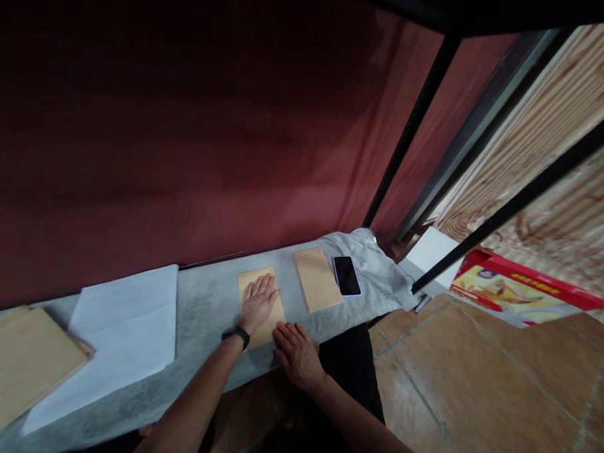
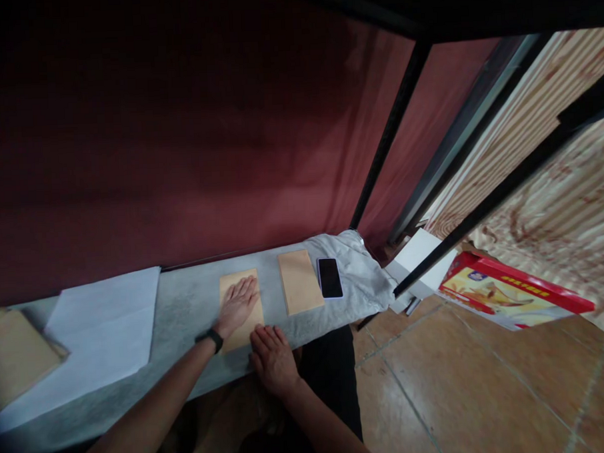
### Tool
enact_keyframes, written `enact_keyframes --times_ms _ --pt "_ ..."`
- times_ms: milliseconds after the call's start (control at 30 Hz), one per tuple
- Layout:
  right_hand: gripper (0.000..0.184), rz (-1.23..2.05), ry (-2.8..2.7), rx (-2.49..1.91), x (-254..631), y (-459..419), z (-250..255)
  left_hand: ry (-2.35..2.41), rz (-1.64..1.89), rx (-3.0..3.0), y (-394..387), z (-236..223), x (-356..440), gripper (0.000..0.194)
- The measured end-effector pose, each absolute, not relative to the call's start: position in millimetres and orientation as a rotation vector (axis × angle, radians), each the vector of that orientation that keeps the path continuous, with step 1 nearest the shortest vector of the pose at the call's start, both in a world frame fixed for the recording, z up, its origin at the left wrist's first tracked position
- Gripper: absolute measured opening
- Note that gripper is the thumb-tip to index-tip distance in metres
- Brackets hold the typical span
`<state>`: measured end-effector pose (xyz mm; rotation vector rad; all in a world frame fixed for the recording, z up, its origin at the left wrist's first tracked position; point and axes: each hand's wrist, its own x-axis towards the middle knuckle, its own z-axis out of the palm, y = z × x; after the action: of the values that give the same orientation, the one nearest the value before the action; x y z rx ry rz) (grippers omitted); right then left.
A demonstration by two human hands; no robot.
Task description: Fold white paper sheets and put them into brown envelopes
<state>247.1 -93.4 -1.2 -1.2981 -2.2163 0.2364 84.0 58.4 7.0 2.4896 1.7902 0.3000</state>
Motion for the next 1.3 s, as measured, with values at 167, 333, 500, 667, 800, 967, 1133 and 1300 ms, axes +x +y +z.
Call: enact_keyframes --times_ms 167,333,500,667,800,967,1133,1300 --pt "0.05 0.26 -2.233 -1.31 247.3 -92.6 -2.3 1.785 0.31 2.497 79.7 4.0 83.5 0.061" --pt "0.049 0.253 -2.237 -1.317 247.6 -92.2 -2.6 1.664 0.316 2.589 70.2 -3.2 77.1 0.06" --pt "0.047 0.292 -2.226 -1.304 248.2 -91.9 -1.0 1.58 0.345 2.647 49.1 -6.7 73.8 0.059" --pt "0.044 0.34 -2.185 -1.3 247.6 -91.4 -2.5 1.499 0.319 2.677 28.3 -9.5 75.0 0.06" --pt "0.037 0.422 -2.079 -1.29 247.1 -91.1 -0.3 1.442 0.333 2.7 14.2 -11.5 74.3 0.06" --pt "0.033 0.591 -1.871 -1.227 248.7 -89.5 7.2 1.39 0.338 2.699 -1.6 -11.4 72.4 0.059" --pt "0.033 0.656 -1.669 -1.232 247.5 -88.0 8.5 1.34 0.34 2.723 -22.0 -10.8 70.6 0.059" --pt "0.04 0.62 -1.679 -1.32 246.9 -84.9 6.0 1.273 0.346 2.744 -49.9 -3.2 67.4 0.06"
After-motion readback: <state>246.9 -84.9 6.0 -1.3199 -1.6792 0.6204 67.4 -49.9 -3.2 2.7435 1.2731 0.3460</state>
